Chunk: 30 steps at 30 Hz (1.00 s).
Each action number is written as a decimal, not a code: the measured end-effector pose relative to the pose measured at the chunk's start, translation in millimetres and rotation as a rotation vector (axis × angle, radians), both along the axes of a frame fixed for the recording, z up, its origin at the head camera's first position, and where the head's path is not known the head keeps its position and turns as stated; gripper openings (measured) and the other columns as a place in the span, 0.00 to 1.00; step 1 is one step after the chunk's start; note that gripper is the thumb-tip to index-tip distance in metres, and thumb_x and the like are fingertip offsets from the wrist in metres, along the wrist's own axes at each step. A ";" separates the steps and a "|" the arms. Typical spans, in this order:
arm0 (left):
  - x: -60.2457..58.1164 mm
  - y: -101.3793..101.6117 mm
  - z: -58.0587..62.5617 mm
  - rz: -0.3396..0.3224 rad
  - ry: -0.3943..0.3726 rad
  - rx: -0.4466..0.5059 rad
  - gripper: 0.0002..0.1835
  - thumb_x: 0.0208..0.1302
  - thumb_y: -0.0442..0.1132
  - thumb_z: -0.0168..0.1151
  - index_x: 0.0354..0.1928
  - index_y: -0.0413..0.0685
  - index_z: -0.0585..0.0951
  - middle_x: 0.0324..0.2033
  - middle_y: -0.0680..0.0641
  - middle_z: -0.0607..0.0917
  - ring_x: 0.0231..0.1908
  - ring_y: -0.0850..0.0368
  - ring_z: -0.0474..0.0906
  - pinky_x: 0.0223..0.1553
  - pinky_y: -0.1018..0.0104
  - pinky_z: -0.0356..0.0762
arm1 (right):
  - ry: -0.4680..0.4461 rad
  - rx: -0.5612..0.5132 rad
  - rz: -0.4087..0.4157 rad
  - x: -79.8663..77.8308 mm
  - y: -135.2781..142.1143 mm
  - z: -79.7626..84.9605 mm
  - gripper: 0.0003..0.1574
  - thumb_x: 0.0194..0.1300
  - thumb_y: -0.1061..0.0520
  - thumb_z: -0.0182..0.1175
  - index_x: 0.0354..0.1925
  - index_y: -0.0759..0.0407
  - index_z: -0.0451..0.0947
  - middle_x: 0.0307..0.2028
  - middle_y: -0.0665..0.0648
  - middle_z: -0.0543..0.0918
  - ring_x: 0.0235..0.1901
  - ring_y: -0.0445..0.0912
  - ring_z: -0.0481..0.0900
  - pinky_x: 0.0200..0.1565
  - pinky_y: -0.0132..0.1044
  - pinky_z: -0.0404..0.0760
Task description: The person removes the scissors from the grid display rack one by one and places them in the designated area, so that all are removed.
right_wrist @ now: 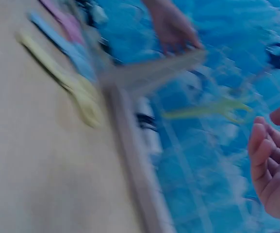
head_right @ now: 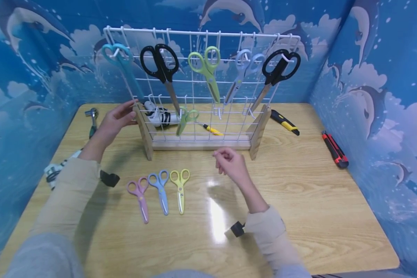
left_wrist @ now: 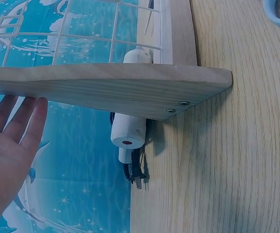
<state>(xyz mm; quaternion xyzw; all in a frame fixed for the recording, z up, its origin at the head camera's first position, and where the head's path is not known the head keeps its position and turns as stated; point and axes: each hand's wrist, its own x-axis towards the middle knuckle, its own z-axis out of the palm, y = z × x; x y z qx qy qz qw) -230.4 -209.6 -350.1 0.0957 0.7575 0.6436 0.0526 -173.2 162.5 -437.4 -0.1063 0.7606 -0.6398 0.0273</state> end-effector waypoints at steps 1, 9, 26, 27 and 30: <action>0.1 -0.3 0.3 0.001 -0.002 0.000 0.27 0.57 0.48 0.51 0.60 0.61 0.60 0.56 0.46 0.66 0.50 0.59 0.67 0.45 0.68 0.72 | 0.051 -0.048 -0.031 -14.3 15.1 -12.4 0.13 0.59 0.57 0.52 0.40 0.64 0.74 0.19 0.60 0.75 0.13 0.48 0.70 0.11 0.33 0.70; 0.6 -4.7 1.0 0.008 0.006 0.008 0.28 0.58 0.47 0.51 0.61 0.59 0.59 0.56 0.45 0.65 0.51 0.57 0.66 0.52 0.50 0.64 | 0.284 -0.332 -0.322 -45.7 59.6 57.4 0.14 0.55 0.62 0.56 0.40 0.68 0.72 0.24 0.60 0.73 0.17 0.46 0.70 0.12 0.28 0.69; -2.7 -2.1 -3.3 -0.001 0.008 -0.017 0.27 0.57 0.49 0.51 0.60 0.61 0.60 0.55 0.46 0.67 0.50 0.58 0.66 0.51 0.53 0.66 | 0.153 -0.268 -0.379 -53.4 59.6 147.7 0.18 0.54 0.57 0.58 0.44 0.59 0.69 0.39 0.54 0.76 0.38 0.44 0.74 0.44 0.31 0.73; -2.7 -2.0 -3.1 0.000 0.010 -0.022 0.27 0.57 0.49 0.51 0.60 0.61 0.60 0.55 0.46 0.66 0.50 0.58 0.66 0.51 0.54 0.67 | 0.156 -0.274 -0.372 -53.6 58.9 147.7 0.17 0.53 0.57 0.58 0.43 0.59 0.69 0.39 0.54 0.76 0.37 0.44 0.74 0.43 0.30 0.74; -2.6 -1.4 -2.2 0.001 0.014 -0.025 0.27 0.57 0.49 0.51 0.60 0.61 0.60 0.55 0.46 0.66 0.51 0.57 0.66 0.51 0.54 0.67 | 0.161 -0.301 -0.344 -53.6 57.3 147.3 0.16 0.52 0.59 0.59 0.40 0.60 0.70 0.36 0.54 0.77 0.34 0.43 0.75 0.39 0.29 0.75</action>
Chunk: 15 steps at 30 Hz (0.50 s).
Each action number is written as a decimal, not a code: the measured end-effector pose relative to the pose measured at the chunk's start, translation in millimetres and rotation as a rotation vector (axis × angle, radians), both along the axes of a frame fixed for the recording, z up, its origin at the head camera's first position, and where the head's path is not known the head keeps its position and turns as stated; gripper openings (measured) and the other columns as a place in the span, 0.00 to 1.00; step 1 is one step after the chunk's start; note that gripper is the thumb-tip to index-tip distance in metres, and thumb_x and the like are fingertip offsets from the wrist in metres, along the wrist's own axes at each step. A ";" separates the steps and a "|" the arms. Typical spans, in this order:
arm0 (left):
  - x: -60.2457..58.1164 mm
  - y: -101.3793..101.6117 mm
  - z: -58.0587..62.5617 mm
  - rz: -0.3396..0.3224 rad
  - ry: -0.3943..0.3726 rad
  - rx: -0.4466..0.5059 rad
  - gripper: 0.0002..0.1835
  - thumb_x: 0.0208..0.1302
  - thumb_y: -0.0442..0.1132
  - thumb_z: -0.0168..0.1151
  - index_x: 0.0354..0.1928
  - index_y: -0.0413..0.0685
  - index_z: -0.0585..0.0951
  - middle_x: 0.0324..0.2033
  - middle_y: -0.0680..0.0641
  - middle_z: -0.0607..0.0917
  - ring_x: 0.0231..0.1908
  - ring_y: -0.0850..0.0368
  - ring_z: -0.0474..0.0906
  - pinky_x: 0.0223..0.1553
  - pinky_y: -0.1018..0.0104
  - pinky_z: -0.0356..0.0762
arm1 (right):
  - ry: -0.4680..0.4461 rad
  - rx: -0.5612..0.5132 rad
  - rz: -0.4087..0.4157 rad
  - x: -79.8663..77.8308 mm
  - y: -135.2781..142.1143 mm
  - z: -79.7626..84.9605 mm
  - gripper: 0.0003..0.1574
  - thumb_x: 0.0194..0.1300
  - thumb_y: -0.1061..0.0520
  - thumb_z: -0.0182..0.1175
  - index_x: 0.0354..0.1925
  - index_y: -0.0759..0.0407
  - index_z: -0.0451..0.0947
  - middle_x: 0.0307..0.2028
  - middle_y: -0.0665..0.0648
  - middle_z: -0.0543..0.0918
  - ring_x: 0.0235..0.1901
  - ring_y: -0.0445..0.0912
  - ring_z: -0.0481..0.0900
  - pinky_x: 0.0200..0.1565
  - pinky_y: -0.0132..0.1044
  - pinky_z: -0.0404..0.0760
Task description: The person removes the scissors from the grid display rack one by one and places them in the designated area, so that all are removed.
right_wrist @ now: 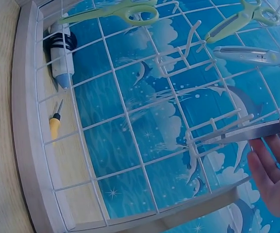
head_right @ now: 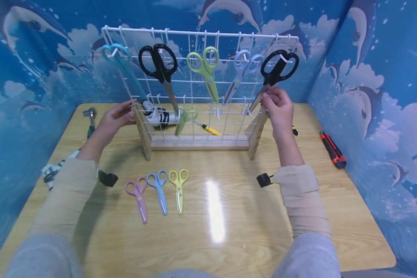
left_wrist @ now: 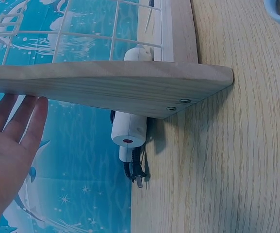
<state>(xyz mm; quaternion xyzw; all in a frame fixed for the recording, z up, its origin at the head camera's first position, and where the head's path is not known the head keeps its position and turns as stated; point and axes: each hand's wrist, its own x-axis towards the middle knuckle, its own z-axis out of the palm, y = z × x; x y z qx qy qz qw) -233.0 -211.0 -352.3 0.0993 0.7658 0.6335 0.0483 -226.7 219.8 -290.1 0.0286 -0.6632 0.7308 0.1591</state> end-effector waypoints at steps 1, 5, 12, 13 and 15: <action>0.1 0.2 0.4 0.000 -0.001 0.002 0.27 0.57 0.49 0.51 0.60 0.61 0.60 0.55 0.46 0.66 0.51 0.57 0.66 0.51 0.53 0.66 | 0.003 -0.008 0.009 0.3 -0.1 -0.1 0.16 0.52 0.59 0.59 0.40 0.60 0.70 0.36 0.55 0.78 0.33 0.43 0.75 0.38 0.28 0.75; 0.1 0.5 1.4 0.000 -0.005 0.011 0.27 0.57 0.48 0.51 0.60 0.61 0.60 0.55 0.46 0.66 0.50 0.57 0.66 0.51 0.52 0.66 | 0.007 -0.021 0.037 1.3 1.7 -0.7 0.15 0.52 0.59 0.59 0.39 0.61 0.71 0.37 0.54 0.78 0.34 0.44 0.76 0.35 0.27 0.77; 0.2 0.3 1.1 0.005 -0.006 0.003 0.27 0.57 0.48 0.51 0.60 0.61 0.60 0.55 0.46 0.66 0.50 0.58 0.67 0.49 0.60 0.70 | 0.057 -0.044 0.086 5.6 9.8 0.3 0.12 0.52 0.62 0.59 0.36 0.65 0.72 0.33 0.57 0.80 0.32 0.45 0.78 0.32 0.29 0.78; 0.3 0.2 0.9 0.004 -0.005 0.003 0.27 0.57 0.48 0.51 0.60 0.61 0.60 0.55 0.46 0.66 0.50 0.58 0.67 0.47 0.63 0.71 | 0.067 -0.041 0.091 6.7 11.1 0.7 0.11 0.52 0.62 0.59 0.36 0.65 0.73 0.32 0.57 0.80 0.32 0.46 0.78 0.32 0.30 0.78; 0.3 0.0 0.6 0.002 -0.004 0.005 0.27 0.57 0.48 0.51 0.60 0.61 0.60 0.55 0.46 0.66 0.50 0.58 0.67 0.45 0.68 0.73 | 0.088 -0.051 0.105 9.1 13.6 1.6 0.10 0.52 0.63 0.59 0.35 0.67 0.73 0.31 0.58 0.80 0.31 0.46 0.78 0.32 0.31 0.78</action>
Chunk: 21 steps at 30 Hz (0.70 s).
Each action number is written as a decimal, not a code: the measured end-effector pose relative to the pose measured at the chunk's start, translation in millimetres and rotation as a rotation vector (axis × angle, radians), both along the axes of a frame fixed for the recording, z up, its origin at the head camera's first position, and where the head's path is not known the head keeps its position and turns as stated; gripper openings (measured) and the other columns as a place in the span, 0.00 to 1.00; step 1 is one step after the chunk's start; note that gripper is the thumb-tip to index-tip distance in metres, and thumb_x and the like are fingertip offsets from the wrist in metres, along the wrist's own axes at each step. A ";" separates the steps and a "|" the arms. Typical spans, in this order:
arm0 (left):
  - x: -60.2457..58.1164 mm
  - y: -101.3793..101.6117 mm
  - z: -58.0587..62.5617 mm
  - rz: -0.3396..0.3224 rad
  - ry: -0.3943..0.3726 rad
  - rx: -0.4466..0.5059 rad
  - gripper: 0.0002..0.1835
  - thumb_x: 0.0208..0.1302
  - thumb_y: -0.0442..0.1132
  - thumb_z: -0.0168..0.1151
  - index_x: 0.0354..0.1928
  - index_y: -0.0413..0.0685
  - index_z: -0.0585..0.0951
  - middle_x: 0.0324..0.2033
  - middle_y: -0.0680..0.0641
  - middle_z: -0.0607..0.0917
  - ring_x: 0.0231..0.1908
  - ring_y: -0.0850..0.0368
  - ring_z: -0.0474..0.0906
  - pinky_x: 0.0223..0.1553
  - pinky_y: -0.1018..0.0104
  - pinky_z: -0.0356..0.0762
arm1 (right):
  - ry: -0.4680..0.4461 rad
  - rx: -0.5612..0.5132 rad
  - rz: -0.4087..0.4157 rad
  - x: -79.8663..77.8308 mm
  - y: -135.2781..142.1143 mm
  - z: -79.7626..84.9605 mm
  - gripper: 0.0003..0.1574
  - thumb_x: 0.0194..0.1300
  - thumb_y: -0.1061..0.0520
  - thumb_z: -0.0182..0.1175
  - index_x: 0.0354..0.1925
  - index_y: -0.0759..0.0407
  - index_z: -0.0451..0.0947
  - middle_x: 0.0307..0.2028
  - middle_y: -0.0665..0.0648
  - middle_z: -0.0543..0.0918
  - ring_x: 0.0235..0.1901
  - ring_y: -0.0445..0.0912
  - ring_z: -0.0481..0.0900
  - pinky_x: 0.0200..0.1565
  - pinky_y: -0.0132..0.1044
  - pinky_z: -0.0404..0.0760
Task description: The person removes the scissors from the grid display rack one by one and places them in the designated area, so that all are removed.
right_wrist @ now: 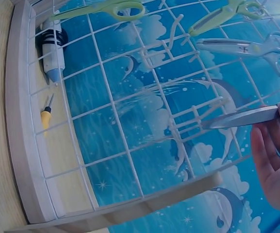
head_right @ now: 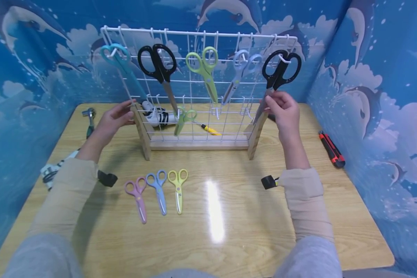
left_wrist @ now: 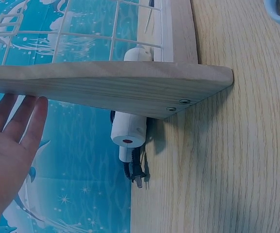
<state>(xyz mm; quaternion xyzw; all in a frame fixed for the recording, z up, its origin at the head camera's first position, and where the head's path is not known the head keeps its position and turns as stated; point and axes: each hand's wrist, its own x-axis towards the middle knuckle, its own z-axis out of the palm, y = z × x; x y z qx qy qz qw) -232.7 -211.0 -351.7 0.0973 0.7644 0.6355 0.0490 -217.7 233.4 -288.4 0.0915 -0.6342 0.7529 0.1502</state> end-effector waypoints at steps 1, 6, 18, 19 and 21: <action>0.0 -0.2 -0.2 -0.001 0.000 0.002 0.27 0.57 0.48 0.51 0.60 0.61 0.60 0.55 0.46 0.66 0.50 0.58 0.67 0.44 0.69 0.73 | 0.008 -0.007 0.005 1.1 1.2 0.5 0.10 0.52 0.63 0.59 0.34 0.67 0.73 0.31 0.59 0.80 0.31 0.47 0.78 0.32 0.31 0.78; -0.1 -0.3 -0.5 -0.008 0.003 0.014 0.27 0.58 0.47 0.51 0.60 0.60 0.60 0.56 0.45 0.66 0.50 0.58 0.67 0.47 0.64 0.71 | 0.043 -0.066 0.021 9.4 5.7 5.3 0.10 0.51 0.65 0.58 0.33 0.70 0.72 0.28 0.60 0.80 0.30 0.48 0.78 0.31 0.33 0.79; -0.1 -0.1 -0.1 -0.006 0.011 -0.002 0.27 0.58 0.48 0.51 0.60 0.60 0.60 0.56 0.45 0.65 0.51 0.57 0.67 0.46 0.65 0.72 | 0.125 -0.083 0.080 44.8 7.4 9.5 0.08 0.54 0.71 0.53 0.34 0.75 0.71 0.29 0.63 0.79 0.31 0.50 0.78 0.33 0.34 0.79; -0.2 0.0 0.0 -0.005 0.009 -0.004 0.27 0.58 0.48 0.51 0.60 0.61 0.60 0.56 0.45 0.66 0.51 0.57 0.66 0.47 0.64 0.72 | 0.130 -0.087 0.092 48.0 5.4 7.7 0.06 0.54 0.71 0.53 0.33 0.75 0.71 0.29 0.63 0.80 0.30 0.49 0.78 0.33 0.34 0.79; -0.6 0.4 0.2 -0.003 0.005 -0.003 0.27 0.58 0.48 0.51 0.60 0.61 0.60 0.56 0.46 0.66 0.51 0.57 0.66 0.48 0.62 0.71 | 0.133 -0.109 0.133 54.4 0.6 2.7 0.05 0.54 0.74 0.51 0.31 0.74 0.72 0.29 0.62 0.79 0.29 0.49 0.79 0.31 0.33 0.79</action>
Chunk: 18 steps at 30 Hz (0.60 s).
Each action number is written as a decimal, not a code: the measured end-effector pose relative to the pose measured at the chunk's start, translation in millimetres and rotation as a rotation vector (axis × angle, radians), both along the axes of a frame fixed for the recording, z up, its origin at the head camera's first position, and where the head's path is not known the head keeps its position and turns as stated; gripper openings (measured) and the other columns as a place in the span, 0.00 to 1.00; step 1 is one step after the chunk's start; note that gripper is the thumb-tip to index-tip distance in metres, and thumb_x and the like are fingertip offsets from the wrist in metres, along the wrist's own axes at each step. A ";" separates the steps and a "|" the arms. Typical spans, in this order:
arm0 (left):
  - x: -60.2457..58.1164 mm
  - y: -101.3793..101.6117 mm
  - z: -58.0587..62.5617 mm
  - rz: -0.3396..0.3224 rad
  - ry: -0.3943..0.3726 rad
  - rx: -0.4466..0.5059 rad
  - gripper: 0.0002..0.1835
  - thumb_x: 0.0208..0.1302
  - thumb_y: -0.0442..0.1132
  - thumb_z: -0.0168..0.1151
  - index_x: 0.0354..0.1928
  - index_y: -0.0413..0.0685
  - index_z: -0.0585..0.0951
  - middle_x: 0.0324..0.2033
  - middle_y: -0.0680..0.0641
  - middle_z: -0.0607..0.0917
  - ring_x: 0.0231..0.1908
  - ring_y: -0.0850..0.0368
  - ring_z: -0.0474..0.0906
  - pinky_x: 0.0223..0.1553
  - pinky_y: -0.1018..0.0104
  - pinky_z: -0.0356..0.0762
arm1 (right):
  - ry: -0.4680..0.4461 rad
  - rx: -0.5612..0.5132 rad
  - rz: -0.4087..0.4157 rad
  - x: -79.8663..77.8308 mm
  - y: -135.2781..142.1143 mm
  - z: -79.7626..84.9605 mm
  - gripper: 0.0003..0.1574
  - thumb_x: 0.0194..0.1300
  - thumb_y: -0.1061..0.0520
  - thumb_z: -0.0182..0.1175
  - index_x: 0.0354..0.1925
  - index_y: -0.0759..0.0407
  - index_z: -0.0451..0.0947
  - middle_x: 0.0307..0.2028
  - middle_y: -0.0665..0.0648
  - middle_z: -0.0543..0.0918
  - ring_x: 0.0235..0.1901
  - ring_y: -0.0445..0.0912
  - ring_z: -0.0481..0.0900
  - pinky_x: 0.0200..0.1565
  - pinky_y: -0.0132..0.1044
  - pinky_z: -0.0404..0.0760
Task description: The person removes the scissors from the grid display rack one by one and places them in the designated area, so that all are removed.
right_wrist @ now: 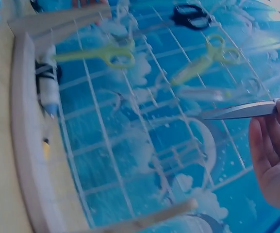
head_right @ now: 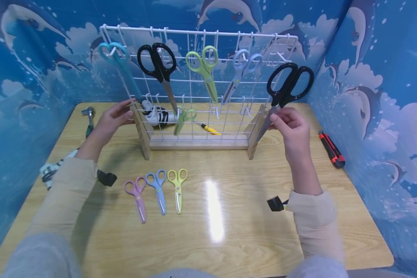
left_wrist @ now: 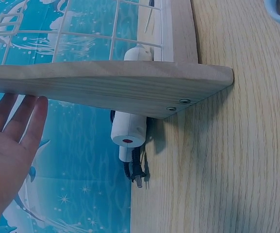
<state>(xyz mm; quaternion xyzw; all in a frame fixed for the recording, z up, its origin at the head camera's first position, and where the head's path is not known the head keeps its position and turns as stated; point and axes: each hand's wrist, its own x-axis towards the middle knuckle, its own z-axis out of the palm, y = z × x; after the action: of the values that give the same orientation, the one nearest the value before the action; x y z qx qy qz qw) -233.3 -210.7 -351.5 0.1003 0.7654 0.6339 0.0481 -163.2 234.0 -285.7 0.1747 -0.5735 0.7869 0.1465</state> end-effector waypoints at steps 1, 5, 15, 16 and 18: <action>0.2 -0.3 -0.1 0.001 -0.003 0.001 0.27 0.58 0.48 0.51 0.60 0.61 0.60 0.56 0.46 0.66 0.51 0.57 0.66 0.48 0.61 0.70 | -0.004 -0.011 0.026 2.9 -3.1 -3.2 0.05 0.53 0.75 0.50 0.30 0.73 0.73 0.29 0.62 0.79 0.28 0.48 0.78 0.31 0.33 0.79; -0.1 0.1 0.8 0.002 -0.006 0.007 0.27 0.58 0.48 0.51 0.60 0.61 0.61 0.55 0.46 0.67 0.50 0.57 0.67 0.49 0.59 0.69 | -0.040 0.028 0.110 13.4 -13.0 -21.4 0.09 0.53 0.76 0.49 0.28 0.68 0.74 0.28 0.58 0.79 0.25 0.44 0.76 0.30 0.30 0.79; -1.4 0.7 1.5 0.012 -0.015 -0.014 0.27 0.57 0.48 0.51 0.60 0.61 0.60 0.56 0.46 0.66 0.51 0.56 0.66 0.46 0.67 0.72 | -0.307 0.386 0.246 22.8 -35.2 -109.4 0.09 0.53 0.59 0.59 0.34 0.63 0.75 0.29 0.50 0.77 0.25 0.40 0.75 0.31 0.30 0.78; -1.3 0.5 1.2 0.013 -0.016 -0.014 0.27 0.57 0.49 0.51 0.60 0.61 0.60 0.56 0.46 0.65 0.51 0.56 0.66 0.46 0.67 0.72 | -0.345 0.401 0.263 24.1 -39.4 -117.1 0.12 0.52 0.59 0.59 0.35 0.66 0.74 0.29 0.51 0.78 0.25 0.41 0.75 0.31 0.32 0.78; -1.0 0.2 0.6 0.017 -0.018 -0.017 0.27 0.57 0.49 0.51 0.60 0.62 0.60 0.57 0.46 0.65 0.52 0.55 0.66 0.46 0.66 0.72 | -0.433 0.472 0.268 35.1 -54.8 -114.4 0.15 0.53 0.60 0.58 0.36 0.71 0.72 0.28 0.50 0.78 0.24 0.41 0.76 0.30 0.34 0.79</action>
<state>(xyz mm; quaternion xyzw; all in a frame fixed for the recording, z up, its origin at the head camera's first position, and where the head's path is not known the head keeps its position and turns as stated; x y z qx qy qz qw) -234.3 -210.5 -350.9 0.0876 0.7712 0.6285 0.0505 -128.2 179.3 -400.1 0.1067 -0.7293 0.6636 -0.1277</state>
